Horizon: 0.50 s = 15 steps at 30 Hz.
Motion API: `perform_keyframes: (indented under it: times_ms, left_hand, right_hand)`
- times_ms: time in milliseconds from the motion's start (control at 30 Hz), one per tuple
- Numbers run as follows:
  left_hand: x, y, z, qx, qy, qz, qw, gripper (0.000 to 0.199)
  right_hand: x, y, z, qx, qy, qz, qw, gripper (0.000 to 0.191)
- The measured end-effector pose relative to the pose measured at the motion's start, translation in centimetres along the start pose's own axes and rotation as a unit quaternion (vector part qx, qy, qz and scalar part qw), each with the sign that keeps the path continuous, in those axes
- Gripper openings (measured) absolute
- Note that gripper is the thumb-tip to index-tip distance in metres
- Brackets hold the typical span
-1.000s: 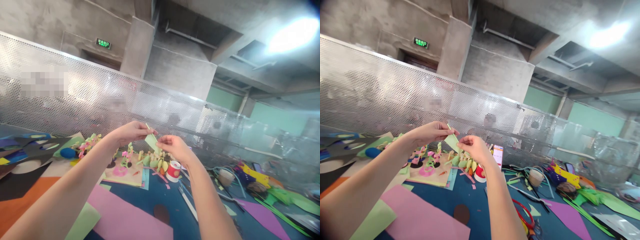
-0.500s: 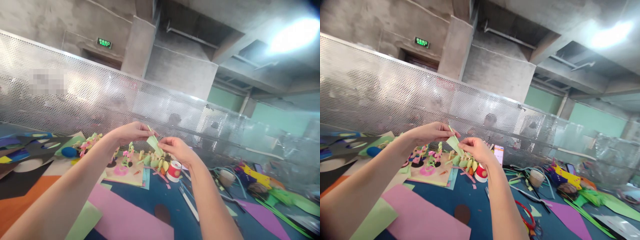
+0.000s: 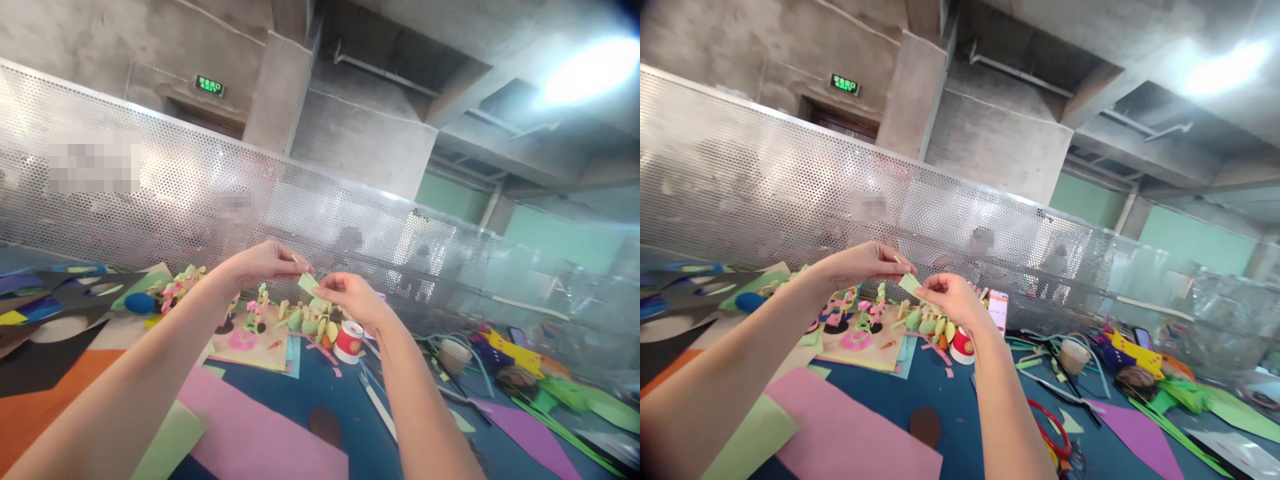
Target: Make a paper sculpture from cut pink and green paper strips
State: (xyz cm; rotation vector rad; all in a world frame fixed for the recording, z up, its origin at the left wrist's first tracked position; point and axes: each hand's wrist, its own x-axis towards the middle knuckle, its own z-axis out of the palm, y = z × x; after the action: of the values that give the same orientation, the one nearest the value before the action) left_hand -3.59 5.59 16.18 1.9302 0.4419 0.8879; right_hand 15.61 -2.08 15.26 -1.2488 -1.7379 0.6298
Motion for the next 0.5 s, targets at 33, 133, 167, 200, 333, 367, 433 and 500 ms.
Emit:
perform_keyframes:
  times_ms: [33, 133, 167, 200, 333, 367, 433, 500]
  left_hand:
    - [0.04, -0.06, -0.04, 0.005, -0.002, 0.004, 1.000, 0.019]
    - [0.08, -0.09, -0.15, 0.018, -0.004, 0.011, 1.000, 0.018]
    - [0.06, -0.06, -0.18, 0.021, -0.002, 0.012, 1.000, 0.018]
    - [0.03, -0.03, -0.20, 0.024, -0.001, 0.013, 1.000, 0.018]
    - [-0.13, 0.14, -0.13, 0.011, -0.003, 0.005, 1.000, 0.017]
    - [-0.16, 0.18, -0.07, 0.001, -0.002, -0.001, 1.000, 0.017]
    - [-0.19, 0.28, 0.08, -0.030, 0.005, -0.012, 0.999, 0.017]
    - [-0.19, 0.39, 0.22, -0.064, 0.013, -0.017, 0.998, 0.018]
  right_hand:
    - [0.07, 0.06, 0.02, -0.003, 0.004, -0.003, 1.000, 0.025]
    - [0.24, 0.29, -0.04, -0.006, 0.017, -0.009, 1.000, 0.028]
    - [0.25, 0.39, -0.11, -0.004, 0.017, -0.009, 1.000, 0.028]
    - [0.25, 0.50, -0.20, 0.001, 0.012, -0.008, 1.000, 0.028]
    - [0.06, 0.80, -0.59, 0.033, -0.032, -0.002, 0.999, 0.026]
    - [0.01, 0.81, -0.65, 0.041, -0.038, -0.003, 0.998, 0.025]
    - [-0.06, 0.70, -0.68, 0.055, -0.036, -0.010, 0.998, 0.023]
    - [-0.08, 0.47, -0.58, 0.066, -0.026, -0.019, 0.997, 0.022]
